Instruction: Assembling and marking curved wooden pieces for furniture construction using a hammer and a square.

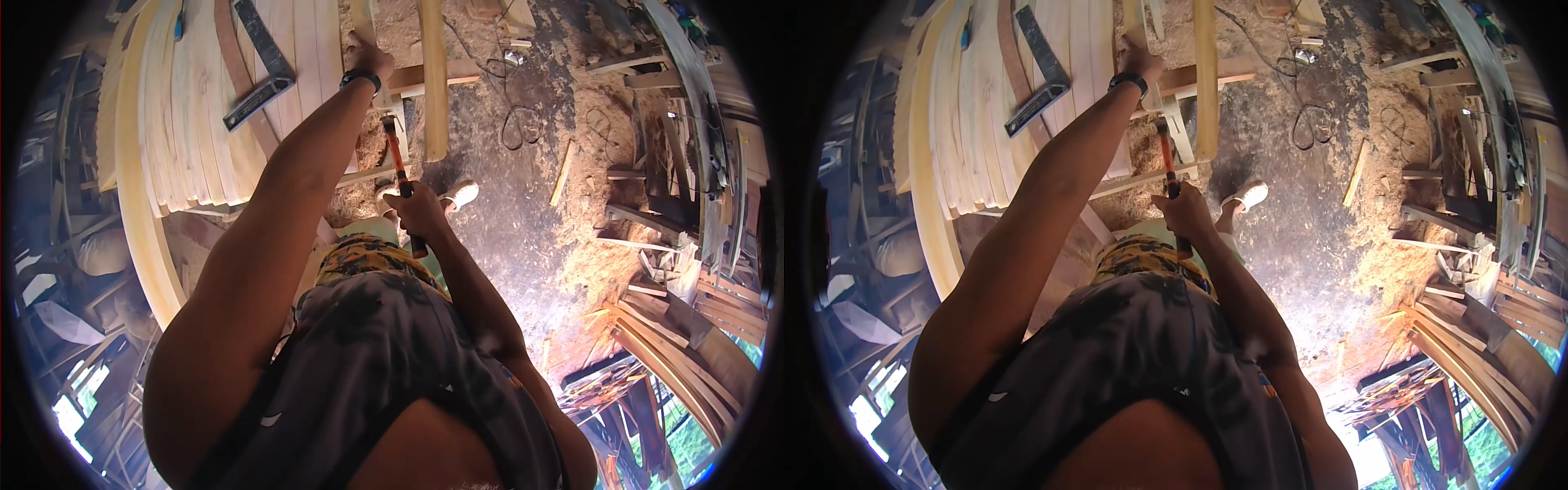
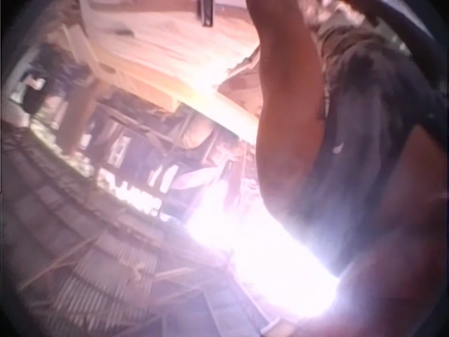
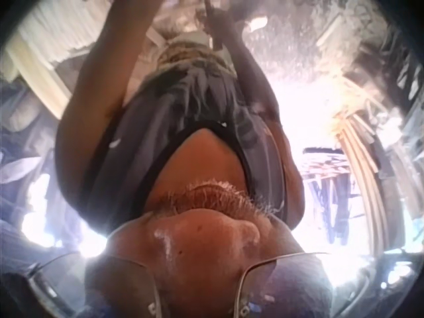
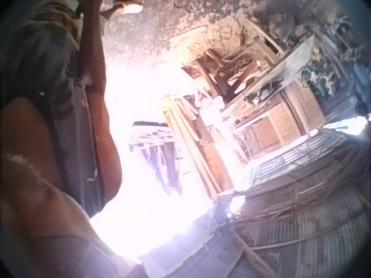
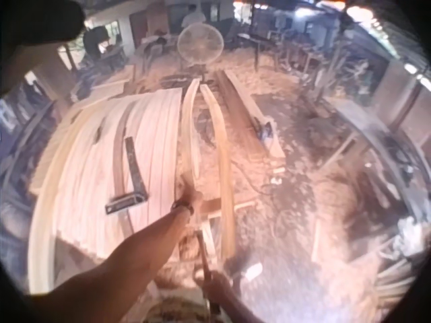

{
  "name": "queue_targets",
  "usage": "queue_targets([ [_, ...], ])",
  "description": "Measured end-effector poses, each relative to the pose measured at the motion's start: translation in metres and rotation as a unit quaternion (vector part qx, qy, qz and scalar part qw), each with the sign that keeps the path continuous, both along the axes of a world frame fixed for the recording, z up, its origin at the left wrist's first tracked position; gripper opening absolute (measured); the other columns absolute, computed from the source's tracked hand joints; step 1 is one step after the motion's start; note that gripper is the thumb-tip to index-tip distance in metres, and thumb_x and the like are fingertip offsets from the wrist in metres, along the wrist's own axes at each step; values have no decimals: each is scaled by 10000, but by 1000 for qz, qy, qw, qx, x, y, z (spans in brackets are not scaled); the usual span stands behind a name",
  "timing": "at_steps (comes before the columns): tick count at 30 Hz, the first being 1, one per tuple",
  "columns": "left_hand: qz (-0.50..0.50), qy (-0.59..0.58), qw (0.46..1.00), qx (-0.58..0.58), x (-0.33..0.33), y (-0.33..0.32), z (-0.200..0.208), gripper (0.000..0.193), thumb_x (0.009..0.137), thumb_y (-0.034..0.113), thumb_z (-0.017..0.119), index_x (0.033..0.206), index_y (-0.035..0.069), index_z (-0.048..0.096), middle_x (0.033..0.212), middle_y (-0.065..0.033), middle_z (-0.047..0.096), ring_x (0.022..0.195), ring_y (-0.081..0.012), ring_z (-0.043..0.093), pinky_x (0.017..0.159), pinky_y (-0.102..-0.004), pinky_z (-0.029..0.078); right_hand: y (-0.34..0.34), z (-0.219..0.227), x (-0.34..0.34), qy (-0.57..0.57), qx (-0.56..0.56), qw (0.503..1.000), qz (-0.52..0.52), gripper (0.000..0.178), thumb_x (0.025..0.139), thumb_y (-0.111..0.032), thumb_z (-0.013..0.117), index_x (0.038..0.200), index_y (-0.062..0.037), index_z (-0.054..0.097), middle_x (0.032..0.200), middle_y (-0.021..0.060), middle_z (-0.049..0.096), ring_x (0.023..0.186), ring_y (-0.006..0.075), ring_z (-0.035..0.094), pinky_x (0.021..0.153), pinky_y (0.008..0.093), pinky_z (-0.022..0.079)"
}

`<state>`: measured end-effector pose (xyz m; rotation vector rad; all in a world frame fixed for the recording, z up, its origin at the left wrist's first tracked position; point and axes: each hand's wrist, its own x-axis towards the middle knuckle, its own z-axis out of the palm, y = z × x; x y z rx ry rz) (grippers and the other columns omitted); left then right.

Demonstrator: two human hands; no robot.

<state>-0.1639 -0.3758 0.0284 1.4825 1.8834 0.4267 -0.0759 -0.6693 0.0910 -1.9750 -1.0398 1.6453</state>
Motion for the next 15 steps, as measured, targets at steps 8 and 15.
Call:
queue_targets([
  [8,-12,23,1000,-15,6,2,10,1004,866,146,629,1611,-18,-25,1495,-378,405,1350,-483,497,1149,-508,432,-18,-23,-4,-15,76,997,8,524,804,-356,822,1018,71,607,759,221,681,647,322,717,620,452,558],
  [15,-15,45,999,15,4,34,1,1054,857,199,660,1618,-8,-40,1537,-368,323,1454,-465,356,1216,-504,327,-60,-47,-15,-26,65,998,-4,494,797,-323,840,1043,43,616,768,215,691,708,332,708,691,466,547],
])
